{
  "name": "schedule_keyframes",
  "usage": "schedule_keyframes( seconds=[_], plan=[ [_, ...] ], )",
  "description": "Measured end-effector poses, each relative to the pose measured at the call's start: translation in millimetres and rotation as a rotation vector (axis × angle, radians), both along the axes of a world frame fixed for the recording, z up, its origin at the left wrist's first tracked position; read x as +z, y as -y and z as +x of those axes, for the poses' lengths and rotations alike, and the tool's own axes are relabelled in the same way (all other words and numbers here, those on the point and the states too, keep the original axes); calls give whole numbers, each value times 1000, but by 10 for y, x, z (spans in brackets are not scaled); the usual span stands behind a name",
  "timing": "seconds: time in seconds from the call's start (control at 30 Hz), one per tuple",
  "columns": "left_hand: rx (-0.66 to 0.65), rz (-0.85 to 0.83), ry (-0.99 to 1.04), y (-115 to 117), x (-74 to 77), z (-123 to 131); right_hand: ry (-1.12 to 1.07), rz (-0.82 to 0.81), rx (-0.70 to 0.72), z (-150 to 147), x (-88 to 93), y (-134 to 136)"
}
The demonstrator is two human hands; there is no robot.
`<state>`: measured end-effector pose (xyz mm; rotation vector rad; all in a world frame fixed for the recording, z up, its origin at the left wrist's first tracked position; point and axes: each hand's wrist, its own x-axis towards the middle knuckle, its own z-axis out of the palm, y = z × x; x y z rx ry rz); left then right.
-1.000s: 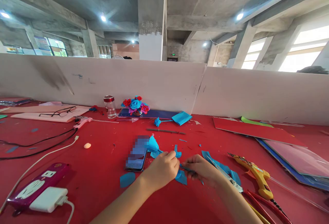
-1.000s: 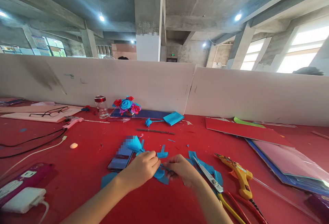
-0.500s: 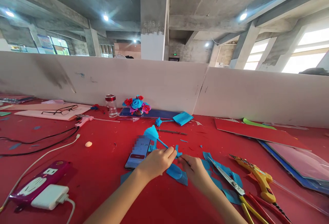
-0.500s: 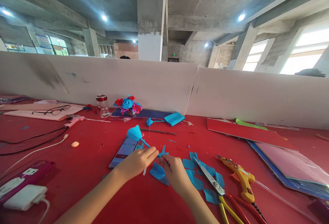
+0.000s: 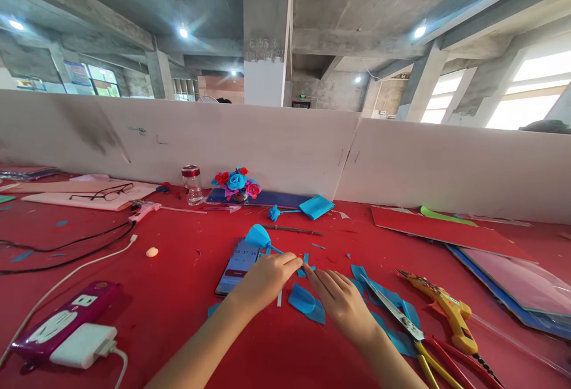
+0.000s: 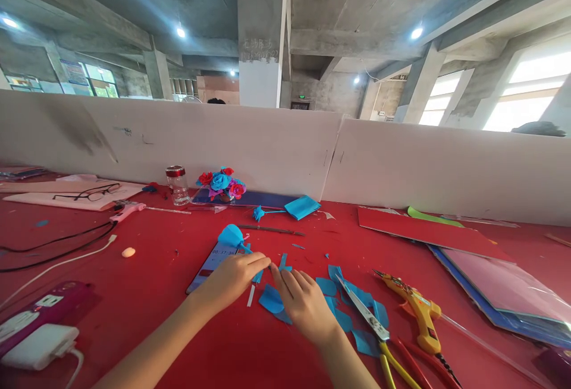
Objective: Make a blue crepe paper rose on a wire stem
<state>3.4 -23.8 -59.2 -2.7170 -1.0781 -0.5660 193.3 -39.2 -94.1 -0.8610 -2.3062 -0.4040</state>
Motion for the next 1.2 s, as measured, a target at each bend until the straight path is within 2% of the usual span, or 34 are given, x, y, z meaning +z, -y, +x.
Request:
schedule_keyframes(
  seconds=[0.07, 0.13, 0.17, 0.23, 0.3, 0.37, 0.43, 0.5, 0.53, 0.57, 0.63, 0.73, 0.77, 0.8, 0.87, 0.93, 0.97, 1.07, 1.13, 1.2],
  plan=[
    [4, -34, 11, 28, 28, 16, 10, 60, 1, 15, -25, -15],
    [11, -19, -36, 44, 38, 28, -121, -68, -42, -26, -34, -24],
    [15, 4, -72, 45, 32, 33, -222, -209, -68, -61, -29, -27],
    [18, 65, -142, 37, 1, 35, -465, -602, -85, -133, -3, -30],
    [-5, 143, -174, 27, -44, 30, -705, -1026, -13, -176, 34, -33],
    [-57, 235, -159, 23, -80, 17, -939, -1369, 78, -177, 66, -36],
    [-111, 324, -117, 26, -91, 2, -1118, -1610, 112, -154, 82, -34],
    [-148, 365, -80, 25, -84, -9, -1172, -1688, 131, -136, 81, -23],
    [-154, 364, -69, 22, -78, -12, -1137, -1643, 142, -134, 77, -14],
    [-150, 352, -62, 15, -74, -12, -1061, -1531, 143, -135, 71, -3],
    [-127, 315, -54, -4, -74, -6, -820, -1126, 82, -141, 57, 23],
    [-56, 269, -53, -27, -85, 14, -333, -361, -6, -133, 37, 57],
    [-35, 257, -61, -26, -86, 23, -190, -155, -7, -124, 30, 64],
    [-14, 243, -72, -21, -84, 33, -83, 4, -6, -115, 21, 68],
    [15, 219, -91, 5, -70, 53, 26, 177, -21, -103, 0, 67],
    [25, 204, -108, 38, -53, 70, 16, 198, -61, -108, -29, 56],
    [26, 202, -115, 53, -48, 75, -25, 158, -85, -118, -45, 49],
    [-14, 181, -63, 75, -70, 86, -248, -155, -172, -168, -76, 34],
    [-77, 128, 100, 75, -116, 102, -427, -391, -200, -199, -74, 35],
    [-121, 48, 373, 71, -169, 143, -596, -512, -196, -215, -58, 45]
  ],
)
